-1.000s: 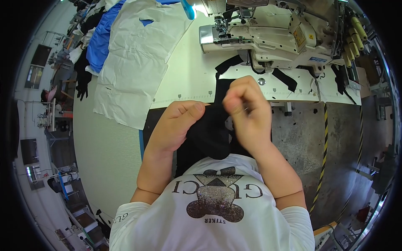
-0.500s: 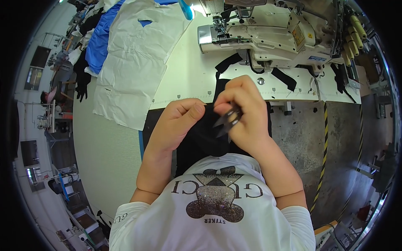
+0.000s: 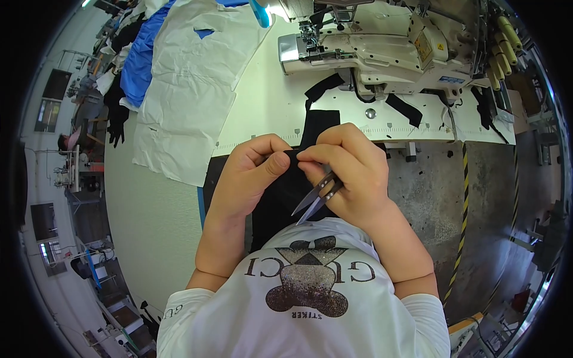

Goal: Operating a sewing machine to stitch and trim fabric pieces in a textile workshop.

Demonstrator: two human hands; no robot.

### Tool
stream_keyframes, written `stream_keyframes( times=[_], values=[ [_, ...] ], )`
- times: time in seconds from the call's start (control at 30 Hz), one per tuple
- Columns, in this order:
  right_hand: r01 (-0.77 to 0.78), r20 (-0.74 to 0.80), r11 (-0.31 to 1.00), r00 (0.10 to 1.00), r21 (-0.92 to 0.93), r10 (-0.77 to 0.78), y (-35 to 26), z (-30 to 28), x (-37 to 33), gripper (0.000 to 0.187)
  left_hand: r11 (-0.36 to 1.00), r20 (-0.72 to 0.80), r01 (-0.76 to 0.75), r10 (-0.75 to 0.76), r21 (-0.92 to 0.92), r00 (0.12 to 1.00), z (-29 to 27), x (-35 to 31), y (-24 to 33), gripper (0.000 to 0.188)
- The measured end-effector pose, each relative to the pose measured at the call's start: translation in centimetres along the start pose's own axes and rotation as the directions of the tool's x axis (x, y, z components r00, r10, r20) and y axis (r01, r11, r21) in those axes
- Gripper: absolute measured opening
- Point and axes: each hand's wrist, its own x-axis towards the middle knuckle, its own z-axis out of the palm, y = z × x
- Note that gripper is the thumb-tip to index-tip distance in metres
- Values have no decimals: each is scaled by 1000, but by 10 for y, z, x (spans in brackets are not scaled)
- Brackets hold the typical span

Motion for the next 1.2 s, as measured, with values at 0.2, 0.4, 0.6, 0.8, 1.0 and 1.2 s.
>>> stream_keyframes(
  times=[0.2,0.4,0.6,0.8,1.0,1.2],
  values=[
    [34,-66,999,997,10,-33,12,6,-2,18,1000,-25,3,-3,1,1000,1,-1,-4,24],
    [-210,-146,892,946,400,288,19,2,-7,12,1000,-52,23,-23,-2,998,-4,-2,-8,26],
    [-8,-29,997,1000,79,10,8,-1,-1,14,999,-61,23,-21,29,998,0,-1,-7,23],
    [-92,9,991,996,97,92,14,8,-3,12,887,-73,-158,209,434,975,6,-3,-3,23],
    [-283,2,309,741,908,672,40,-11,0,37,962,-79,-21,44,271,996,-4,-6,-2,34],
    [-489,332,785,864,380,377,28,4,-10,17,975,-45,-96,107,202,993,-10,-2,-8,48]
  ],
)
